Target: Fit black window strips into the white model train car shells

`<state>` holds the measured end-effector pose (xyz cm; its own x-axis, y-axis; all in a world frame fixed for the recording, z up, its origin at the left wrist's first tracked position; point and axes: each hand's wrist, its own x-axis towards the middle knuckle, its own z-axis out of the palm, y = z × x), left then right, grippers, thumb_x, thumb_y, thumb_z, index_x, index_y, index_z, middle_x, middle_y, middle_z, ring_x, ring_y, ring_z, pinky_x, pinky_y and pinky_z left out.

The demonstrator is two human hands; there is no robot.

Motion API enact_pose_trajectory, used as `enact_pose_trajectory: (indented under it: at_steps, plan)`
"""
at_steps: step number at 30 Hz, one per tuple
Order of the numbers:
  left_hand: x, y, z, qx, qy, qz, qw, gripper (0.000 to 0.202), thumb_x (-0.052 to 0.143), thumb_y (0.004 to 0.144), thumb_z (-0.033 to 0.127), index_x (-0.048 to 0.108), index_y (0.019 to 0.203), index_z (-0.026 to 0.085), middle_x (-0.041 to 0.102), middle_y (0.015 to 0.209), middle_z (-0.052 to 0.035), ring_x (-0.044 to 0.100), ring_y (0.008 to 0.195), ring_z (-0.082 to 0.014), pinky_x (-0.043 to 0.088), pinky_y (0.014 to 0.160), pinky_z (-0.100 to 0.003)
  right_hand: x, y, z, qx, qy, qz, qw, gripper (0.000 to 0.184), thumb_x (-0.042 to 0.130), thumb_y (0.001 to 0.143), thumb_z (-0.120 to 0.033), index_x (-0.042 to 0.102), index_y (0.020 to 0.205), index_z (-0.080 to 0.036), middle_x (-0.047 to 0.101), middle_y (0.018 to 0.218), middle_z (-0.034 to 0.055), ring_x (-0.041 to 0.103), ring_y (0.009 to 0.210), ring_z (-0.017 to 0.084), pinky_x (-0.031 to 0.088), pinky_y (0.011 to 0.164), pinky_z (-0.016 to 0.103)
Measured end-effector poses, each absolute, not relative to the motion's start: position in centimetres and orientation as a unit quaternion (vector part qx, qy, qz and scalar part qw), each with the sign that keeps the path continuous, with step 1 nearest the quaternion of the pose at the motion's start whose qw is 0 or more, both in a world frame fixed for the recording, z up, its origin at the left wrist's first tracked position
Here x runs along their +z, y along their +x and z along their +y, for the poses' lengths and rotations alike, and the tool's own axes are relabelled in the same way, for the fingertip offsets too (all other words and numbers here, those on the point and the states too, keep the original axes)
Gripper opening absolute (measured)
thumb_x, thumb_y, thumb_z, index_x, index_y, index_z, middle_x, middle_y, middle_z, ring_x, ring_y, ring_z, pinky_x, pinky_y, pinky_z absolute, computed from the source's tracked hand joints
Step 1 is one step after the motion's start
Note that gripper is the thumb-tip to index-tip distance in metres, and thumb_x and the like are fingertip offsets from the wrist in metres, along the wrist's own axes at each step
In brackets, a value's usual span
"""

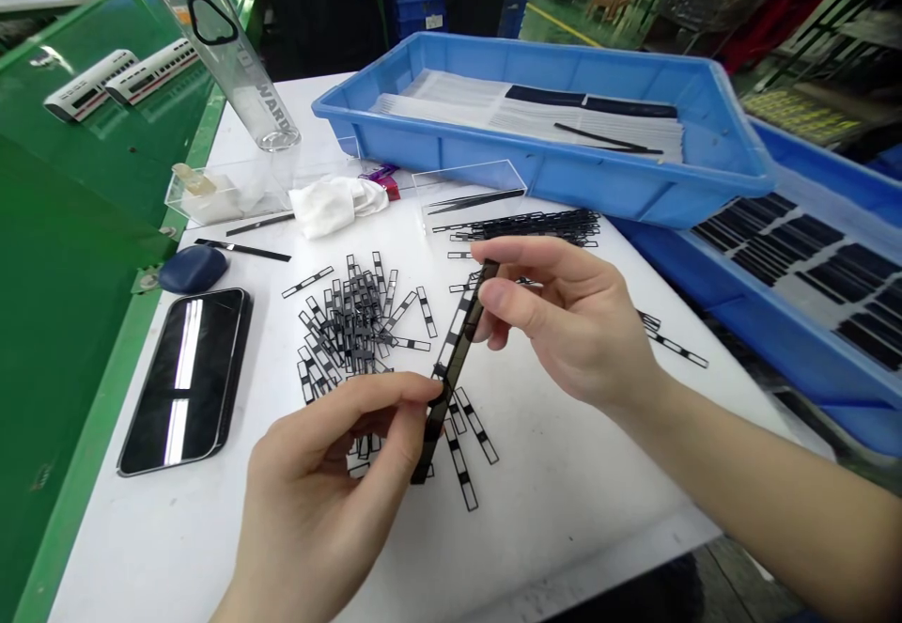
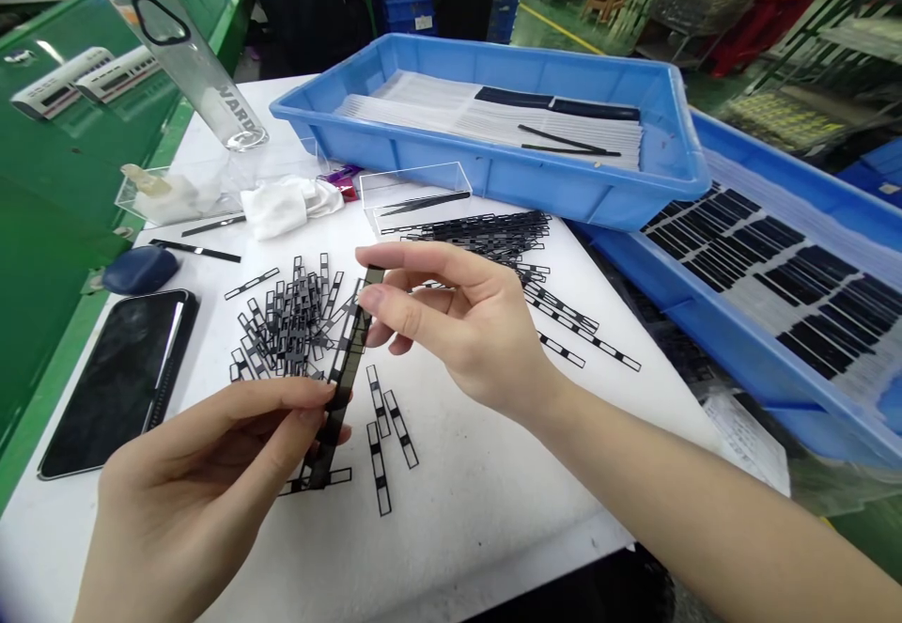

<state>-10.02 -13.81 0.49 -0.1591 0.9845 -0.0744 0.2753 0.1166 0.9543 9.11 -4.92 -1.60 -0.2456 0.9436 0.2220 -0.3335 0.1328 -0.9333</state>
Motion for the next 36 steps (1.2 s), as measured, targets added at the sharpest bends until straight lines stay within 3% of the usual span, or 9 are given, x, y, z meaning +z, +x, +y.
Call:
enact_pose_trajectory:
  at_steps: [5,9,14,18,27,36]
  plan:
    - [0.57,-10.09,-13.91,0.423,0.5,0.645,0.394,0.005,0.081,0.088,0.03,0.085,0.088,0.032,0.082,0.084,-0.0019,0.074,0.062,-0.0209,0.055,0.051,-0.028,-1.55,9.09,-4.95,0.603,-0.321,-0.504,0.529,0.014,0.083,0.092,-0.031,0.082,0.105,-0.028,0.078,0.075,-0.0032,0.079,0.067,0.013,0.066,0.059,0.022]
    - [0.52,-10.17,-13.99,0.421,0.519,0.635,0.388,0.008,0.078,0.09,0.027,0.084,0.089,0.033,0.081,0.082,0.0,0.074,0.061,-0.0197,0.057,0.057,-0.029,-1.5,9.18,-4.92,0.616,-0.327,-0.491,0.523,0.014,0.085,0.091,-0.033,0.083,0.102,-0.026,0.079,0.075,-0.0023,0.08,0.067,0.014,0.066,0.057,0.02]
    - [0.29,-10.27,-14.11,0.442,0.555,0.6,0.369,0.014,0.083,0.086,0.025,0.082,0.095,0.036,0.08,0.083,0.0023,0.075,0.069,-0.0193,0.059,0.061,-0.028,-1.43,9.16,-4.96,0.615,-0.324,-0.49,0.527,0.011,0.084,0.091,-0.03,0.084,0.101,-0.026,0.079,0.075,-0.0027,0.081,0.067,0.014,0.066,0.057,0.018]
    - [0.16,-10.02,-14.04,0.448,0.535,0.613,0.37,0.02,0.092,0.077,0.023,0.079,0.086,0.033,0.077,0.078,0.0035,0.073,0.068,-0.0173,0.059,0.056,-0.022,-1.48,9.04,-5.04,0.611,-0.321,-0.491,0.532,0.009,0.084,0.092,-0.027,0.085,0.101,-0.028,0.08,0.078,-0.0032,0.081,0.068,0.013,0.067,0.059,0.017]
    - [0.2,-9.99,-13.76,0.471,0.495,0.603,0.411,0.017,0.094,0.076,0.026,0.083,0.087,0.033,0.078,0.078,0.0032,0.069,0.062,-0.0141,0.062,0.063,-0.021,-1.4,8.95,-5.14,0.574,-0.337,-0.516,0.539,0.009,0.082,0.092,-0.025,0.085,0.1,-0.027,0.081,0.079,-0.0019,0.08,0.069,0.014,0.068,0.061,0.023]
    - [0.39,-10.1,-13.51,0.479,0.435,0.626,0.435,0.01,0.088,0.079,0.027,0.086,0.086,0.033,0.083,0.077,0.0024,0.077,0.065,-0.0137,0.06,0.057,-0.012,-1.66,9.11,-4.74,0.583,-0.315,-0.52,0.539,0.014,0.08,0.093,-0.019,0.084,0.103,-0.028,0.082,0.087,-0.0028,0.081,0.078,0.013,0.068,0.063,0.019]
